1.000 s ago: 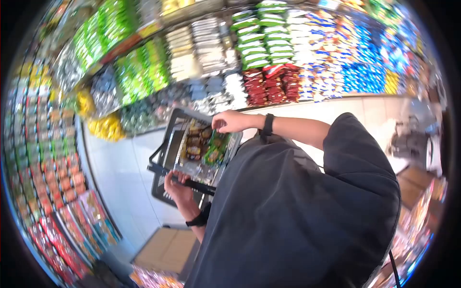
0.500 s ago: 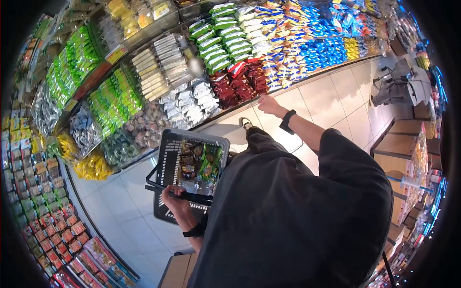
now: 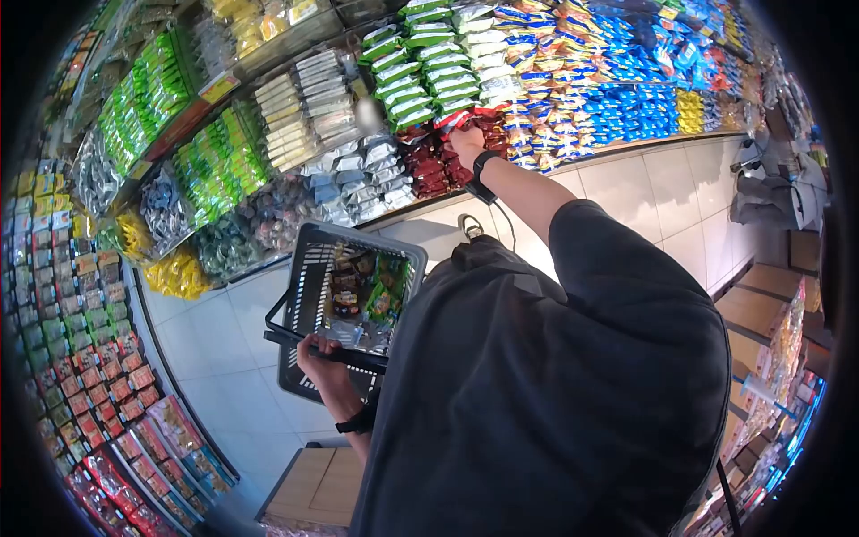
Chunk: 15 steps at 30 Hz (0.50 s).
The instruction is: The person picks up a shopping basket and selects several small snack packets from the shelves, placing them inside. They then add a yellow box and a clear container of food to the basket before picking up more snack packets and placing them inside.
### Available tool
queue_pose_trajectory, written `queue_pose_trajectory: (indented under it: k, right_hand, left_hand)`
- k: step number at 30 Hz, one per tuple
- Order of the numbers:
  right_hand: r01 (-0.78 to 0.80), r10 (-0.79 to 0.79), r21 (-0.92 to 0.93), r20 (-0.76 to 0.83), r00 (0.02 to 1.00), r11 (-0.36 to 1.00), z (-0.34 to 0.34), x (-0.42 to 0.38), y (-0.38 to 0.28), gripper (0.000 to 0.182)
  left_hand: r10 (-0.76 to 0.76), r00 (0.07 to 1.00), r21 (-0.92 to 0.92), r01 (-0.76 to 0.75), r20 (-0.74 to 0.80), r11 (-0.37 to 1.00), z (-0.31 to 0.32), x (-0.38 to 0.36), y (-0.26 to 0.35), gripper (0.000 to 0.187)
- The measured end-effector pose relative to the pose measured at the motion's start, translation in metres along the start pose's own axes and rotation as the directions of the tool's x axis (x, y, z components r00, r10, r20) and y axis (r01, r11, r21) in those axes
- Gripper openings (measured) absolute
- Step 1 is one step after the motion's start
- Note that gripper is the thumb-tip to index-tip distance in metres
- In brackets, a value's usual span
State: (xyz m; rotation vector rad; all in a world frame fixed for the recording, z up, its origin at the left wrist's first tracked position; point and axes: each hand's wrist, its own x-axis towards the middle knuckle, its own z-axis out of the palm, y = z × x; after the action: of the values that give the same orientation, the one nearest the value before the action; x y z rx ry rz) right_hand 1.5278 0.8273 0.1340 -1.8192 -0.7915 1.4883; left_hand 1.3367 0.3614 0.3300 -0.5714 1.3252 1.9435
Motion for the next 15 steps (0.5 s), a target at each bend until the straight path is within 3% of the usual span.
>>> queue_pose_trajectory:
  k: [2,5,9,10,11,14,15]
  right_hand:
    - [-0.178,0.101,0.201,0.343,0.934,0.963,0.01,0.0,0.003,0.025]
    - [-0.298,0.189,0.238,0.394,0.899,0.924,0.03,-0.009,-0.004,0.021]
    - [-0.266,0.1,0.294,0.478,0.873,0.918,0.034,-0.026,-0.021,0.024]
    - [0.285,-0.274,0.062,0.525,0.806,0.956,0.045,0.016,0.018,0.019]
    - [-0.394,0.223,0.397,0.413,0.883,0.829,0.052,0.001,-0.014,0.012]
    - [-0.378,0.214,0.339,0.432,0.876,0.861,0.072,0.038,0.01,0.011]
    - [-0.381,0.288,0.255,0.335,0.897,0.889,0.081,0.04,0.005,0.01]
  left_hand:
    - [-0.003,1.0,-0.02,0.003,-0.005,1.0,-0.005,0.0,-0.004,0.01]
    - [0.008,0.998,-0.023,-0.009,-0.058,1.0,-0.004,-0.008,-0.01,0.01]
    - [0.063,0.994,-0.006,-0.063,-0.088,0.998,-0.007,-0.015,-0.019,0.011]
    - [0.052,0.996,-0.009,-0.053,-0.076,0.999,-0.011,-0.016,-0.019,0.01]
    - [0.043,0.997,-0.013,-0.044,-0.066,0.999,-0.015,-0.018,-0.02,0.011]
    - [0.059,0.994,-0.027,-0.061,-0.088,0.998,-0.013,-0.024,-0.023,0.011]
    - [0.068,0.99,-0.029,-0.072,-0.124,0.997,-0.014,-0.029,-0.025,0.012]
